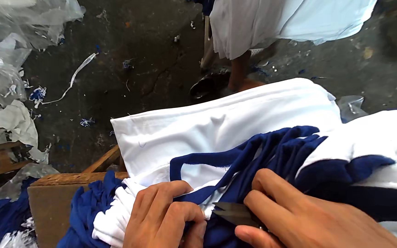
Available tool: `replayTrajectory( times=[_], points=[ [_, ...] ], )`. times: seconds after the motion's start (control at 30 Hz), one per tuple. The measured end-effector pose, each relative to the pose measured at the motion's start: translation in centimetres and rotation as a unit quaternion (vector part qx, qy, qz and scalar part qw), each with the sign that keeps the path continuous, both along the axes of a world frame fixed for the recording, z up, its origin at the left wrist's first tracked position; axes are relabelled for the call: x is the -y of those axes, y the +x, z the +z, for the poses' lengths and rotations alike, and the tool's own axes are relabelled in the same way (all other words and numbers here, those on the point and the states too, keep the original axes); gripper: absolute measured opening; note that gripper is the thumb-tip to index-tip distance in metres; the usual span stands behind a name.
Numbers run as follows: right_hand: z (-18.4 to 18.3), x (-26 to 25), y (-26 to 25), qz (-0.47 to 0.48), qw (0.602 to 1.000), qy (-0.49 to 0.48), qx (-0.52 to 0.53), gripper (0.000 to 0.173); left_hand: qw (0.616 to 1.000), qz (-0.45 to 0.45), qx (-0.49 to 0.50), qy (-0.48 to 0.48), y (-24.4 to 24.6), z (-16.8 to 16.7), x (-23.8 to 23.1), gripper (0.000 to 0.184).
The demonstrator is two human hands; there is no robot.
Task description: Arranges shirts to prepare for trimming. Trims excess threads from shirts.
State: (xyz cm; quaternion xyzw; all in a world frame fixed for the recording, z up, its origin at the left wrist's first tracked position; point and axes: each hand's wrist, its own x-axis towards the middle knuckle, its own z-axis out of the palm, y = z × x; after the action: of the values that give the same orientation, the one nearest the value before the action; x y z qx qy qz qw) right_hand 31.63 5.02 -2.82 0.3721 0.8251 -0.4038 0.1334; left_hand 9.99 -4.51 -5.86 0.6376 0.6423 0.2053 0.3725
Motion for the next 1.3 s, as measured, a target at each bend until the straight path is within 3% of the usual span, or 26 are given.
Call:
replayTrajectory(
  times=[1.03, 1.2, 1.3],
  points=[
    [-0.9, 0.4, -0.2, 0.012, 0.998, 0.054, -0.009, 0.047, 1.0, -0.006, -0.016, 0.005, 0.2, 0.2, 0.1, 0.013],
    [-0.1, -2.1, 0.8, -0.068, 0.992, -0.066, -0.08, 0.052, 1.0, 0.005, -0.004, 0.006, 0.1, 0.3, 0.0, 0.01],
    [0.0, -4.3, 0.9, -0.117, 0.986, 0.026, -0.12, 0.051, 1.0, -0.002, -0.017, 0.016, 0.3, 0.5, 0.0, 0.01]
  ],
)
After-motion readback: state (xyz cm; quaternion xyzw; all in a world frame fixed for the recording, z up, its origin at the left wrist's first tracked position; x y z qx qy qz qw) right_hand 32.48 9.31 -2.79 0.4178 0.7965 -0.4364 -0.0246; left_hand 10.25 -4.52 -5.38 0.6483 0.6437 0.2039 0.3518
